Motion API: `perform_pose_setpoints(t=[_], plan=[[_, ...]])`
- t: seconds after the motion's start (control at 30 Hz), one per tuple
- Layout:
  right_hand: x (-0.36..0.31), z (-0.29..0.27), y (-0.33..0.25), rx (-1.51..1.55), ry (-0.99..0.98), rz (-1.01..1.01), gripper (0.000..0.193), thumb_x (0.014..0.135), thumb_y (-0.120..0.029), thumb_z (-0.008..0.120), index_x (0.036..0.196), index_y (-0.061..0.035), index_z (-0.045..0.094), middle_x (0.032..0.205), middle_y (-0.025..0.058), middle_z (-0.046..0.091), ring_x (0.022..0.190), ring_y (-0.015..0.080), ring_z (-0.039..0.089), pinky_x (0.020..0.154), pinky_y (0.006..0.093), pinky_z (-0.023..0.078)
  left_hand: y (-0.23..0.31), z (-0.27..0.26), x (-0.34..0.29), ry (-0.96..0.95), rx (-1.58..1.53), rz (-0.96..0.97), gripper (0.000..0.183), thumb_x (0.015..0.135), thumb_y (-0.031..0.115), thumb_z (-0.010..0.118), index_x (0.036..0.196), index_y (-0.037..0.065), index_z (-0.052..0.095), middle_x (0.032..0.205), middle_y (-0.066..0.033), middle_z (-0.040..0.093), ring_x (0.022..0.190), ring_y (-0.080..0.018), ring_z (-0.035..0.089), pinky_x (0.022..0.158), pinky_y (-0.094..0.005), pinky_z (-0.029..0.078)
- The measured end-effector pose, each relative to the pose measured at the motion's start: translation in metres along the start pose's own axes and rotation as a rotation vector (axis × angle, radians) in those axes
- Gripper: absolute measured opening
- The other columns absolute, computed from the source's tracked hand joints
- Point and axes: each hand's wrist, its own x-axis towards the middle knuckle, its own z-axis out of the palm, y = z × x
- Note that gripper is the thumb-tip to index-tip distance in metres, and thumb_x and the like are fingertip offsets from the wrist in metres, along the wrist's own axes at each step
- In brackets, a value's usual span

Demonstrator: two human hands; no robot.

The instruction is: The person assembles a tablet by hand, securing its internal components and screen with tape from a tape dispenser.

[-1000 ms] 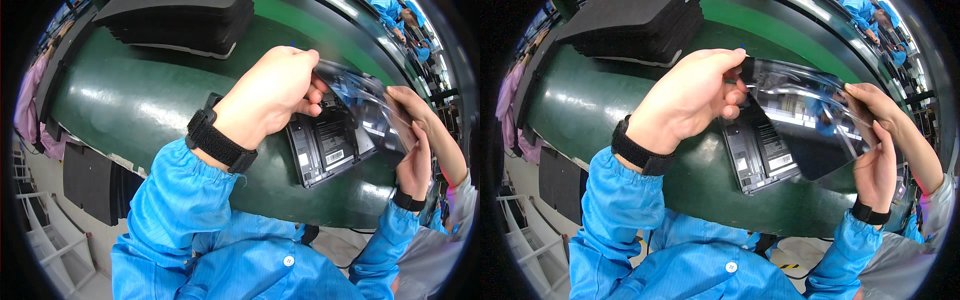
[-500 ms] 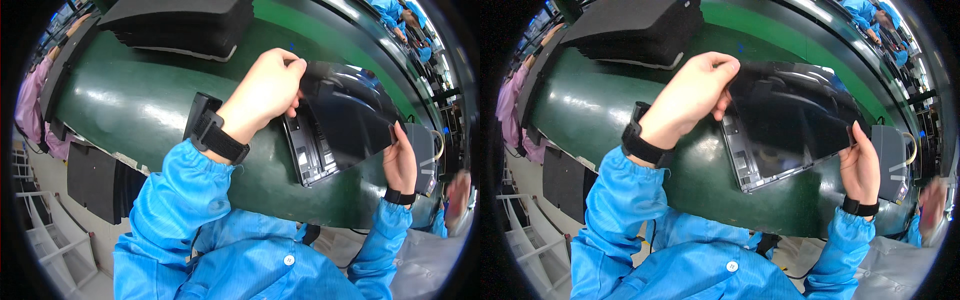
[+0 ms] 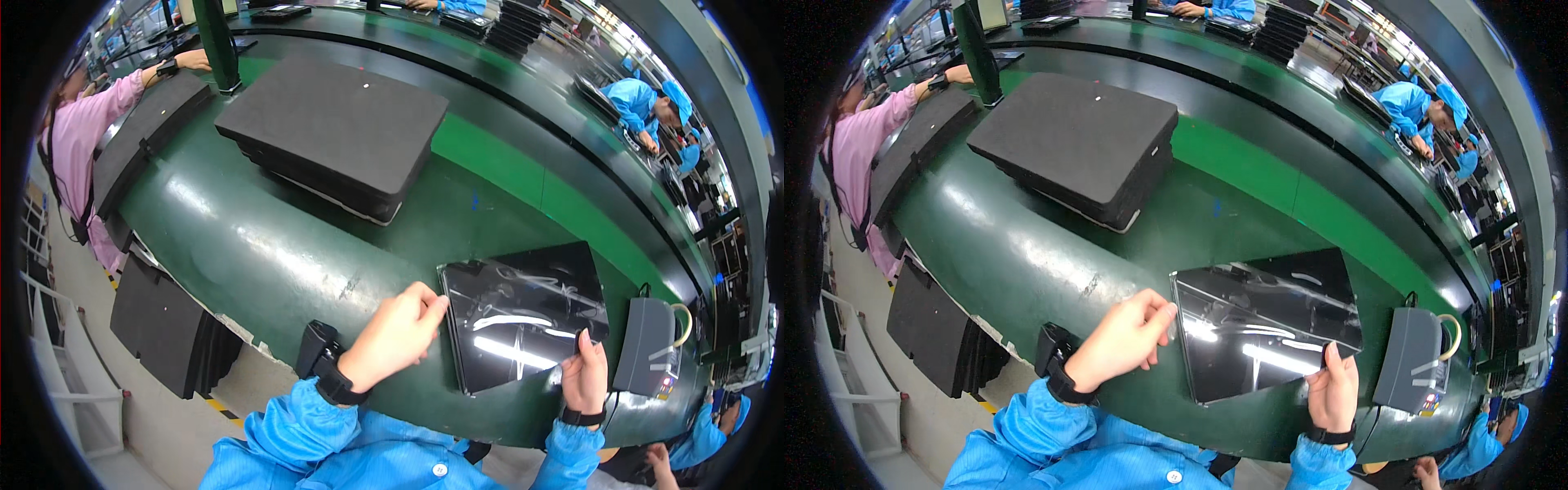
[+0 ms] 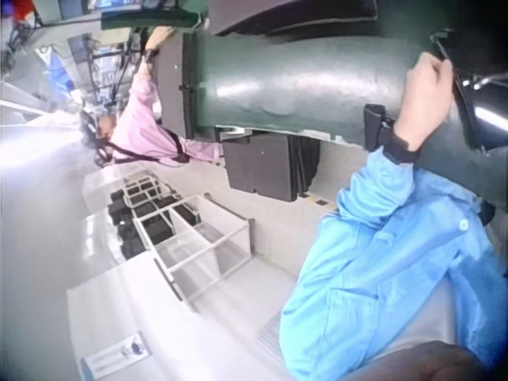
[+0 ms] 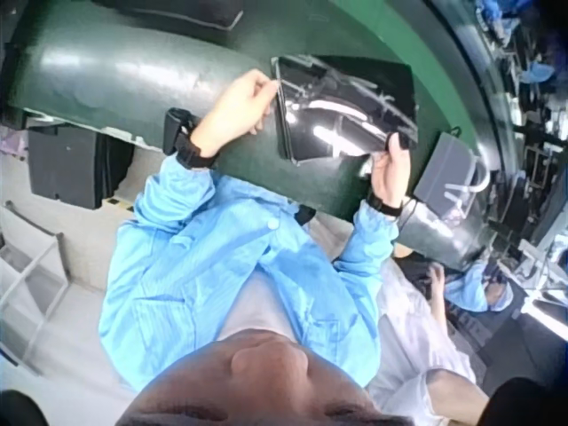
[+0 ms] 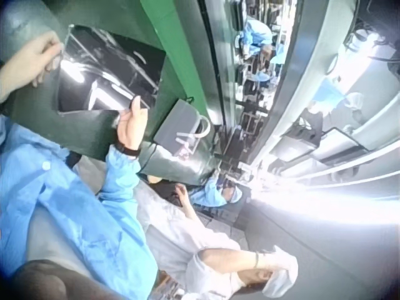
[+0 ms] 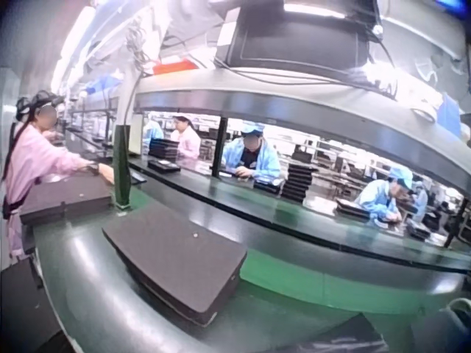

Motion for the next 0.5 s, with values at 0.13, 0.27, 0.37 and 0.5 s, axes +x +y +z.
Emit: perform_pose_setpoints(t=[0.13, 0.27, 0.37, 0.5], plan=[[-0.003, 0.001, 0.000, -0.017, 0.030, -0.001, 0.014, 0.096, -0.012, 0.052, 0.103, 0.0007, 0.054, 0.097, 0.0130, 0.066, 0.085, 0.0212, 0.067, 0.075, 0.0356, 0.057, -0.002, 0.010, 0.007, -0.001, 0.012, 0.009, 0.028, 0.096, 0.028, 0.051, 0.095, 0.000, 0.050, 0.067, -0.0059, 0.058, 0.047, -0.0112, 0.056, 0.041, -0.0258, 0.046], [0.000, -0.009, -0.001, -0.026, 0.005, 0.040, 0.015, 0.095, -0.012, 0.054, 0.100, 0.0018, 0.054, 0.090, 0.0128, 0.066, 0.075, 0.0197, 0.067, 0.065, 0.0315, 0.058, 0.000, 0.010, 0.011, 0.006, 0.011, 0.009, 0.029, 0.097, 0.029, 0.051, 0.093, 0.000, 0.049, 0.066, -0.0058, 0.058, 0.046, -0.0117, 0.055, 0.041, -0.0260, 0.045], [0.001, -0.001, -0.002, -0.141, 0.084, 0.021, 0.016, 0.094, -0.013, 0.055, 0.097, 0.0033, 0.052, 0.084, 0.0132, 0.065, 0.068, 0.0186, 0.067, 0.058, 0.0289, 0.058, 0.002, 0.009, 0.012, -0.007, -0.028, 0.005, 0.029, 0.097, 0.029, 0.051, 0.091, 0.001, 0.048, 0.066, -0.0063, 0.058, 0.045, -0.0121, 0.056, 0.041, -0.0260, 0.045], [0.002, -0.018, 0.000, -0.275, 0.191, 0.028, 0.023, 0.092, -0.013, 0.059, 0.093, 0.0069, 0.048, 0.078, 0.0149, 0.063, 0.051, 0.0184, 0.062, 0.045, 0.0284, 0.056, 0.005, 0.010, 0.013, -0.024, -0.038, -0.014, 0.028, 0.097, 0.028, 0.050, 0.089, 0.001, 0.047, 0.066, -0.0064, 0.058, 0.045, -0.0122, 0.056, 0.040, -0.0261, 0.044]])
